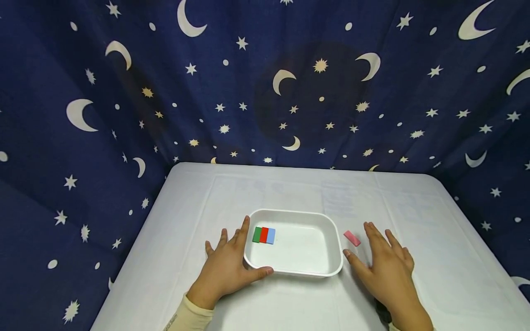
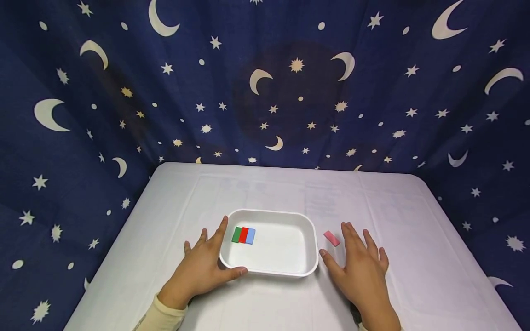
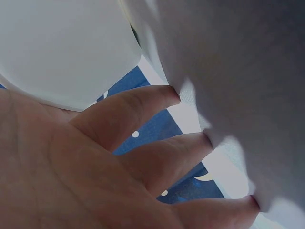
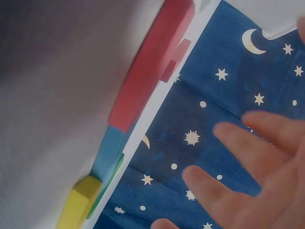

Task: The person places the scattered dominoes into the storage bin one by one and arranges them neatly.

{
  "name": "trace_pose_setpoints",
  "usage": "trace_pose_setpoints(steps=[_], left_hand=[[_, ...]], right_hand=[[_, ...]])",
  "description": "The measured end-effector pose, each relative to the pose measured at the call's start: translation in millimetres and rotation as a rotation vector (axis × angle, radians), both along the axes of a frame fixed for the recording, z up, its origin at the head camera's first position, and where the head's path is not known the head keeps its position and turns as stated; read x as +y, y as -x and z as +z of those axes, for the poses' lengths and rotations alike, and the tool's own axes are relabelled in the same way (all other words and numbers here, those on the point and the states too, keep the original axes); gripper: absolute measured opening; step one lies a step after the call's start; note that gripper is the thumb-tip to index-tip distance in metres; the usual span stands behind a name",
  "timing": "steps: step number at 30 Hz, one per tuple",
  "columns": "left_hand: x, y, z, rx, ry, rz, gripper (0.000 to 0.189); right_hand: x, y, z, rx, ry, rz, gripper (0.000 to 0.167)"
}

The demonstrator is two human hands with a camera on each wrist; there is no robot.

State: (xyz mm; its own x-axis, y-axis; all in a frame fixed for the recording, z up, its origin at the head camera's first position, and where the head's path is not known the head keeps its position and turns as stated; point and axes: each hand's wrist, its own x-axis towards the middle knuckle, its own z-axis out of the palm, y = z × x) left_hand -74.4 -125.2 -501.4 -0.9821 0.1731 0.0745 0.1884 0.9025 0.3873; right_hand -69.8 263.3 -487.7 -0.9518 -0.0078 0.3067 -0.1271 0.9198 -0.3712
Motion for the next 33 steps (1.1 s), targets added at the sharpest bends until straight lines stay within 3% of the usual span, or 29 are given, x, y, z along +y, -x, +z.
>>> trace_pose_setpoints(steps=[3, 8, 16, 24, 33], left_hand=[[-0.4, 0.2, 0.3, -0.006, 0.006, 0.002, 0.138], [-0.5, 1.0, 1.9, 0.007, 0.005, 0.001, 0.139], [-0.9, 1.1, 1.9, 0.007, 0.01, -0.006, 0.138], [-0.6, 0.3, 3.4, 0.007, 0.005, -0.008, 0.138], [-0.1, -0.2, 3.7, 0.009, -0.002, -0.009, 0.137]], right_hand=[[-0.1, 0.2, -2.4, -0.027, -0.019, 0.007, 0.093], [-0.9, 1.6, -2.2, -0.042, -0.041, 0.027, 0.08], [-1.5, 0.9, -2.6, -0.227, -0.087, 0.017, 0.078], [-1.6, 0.4, -4.8, -0.207, -0.091, 0.035, 0.055], [-2.0, -0.9, -3.1, -0.206, -0.099, 0.036, 0.065]])
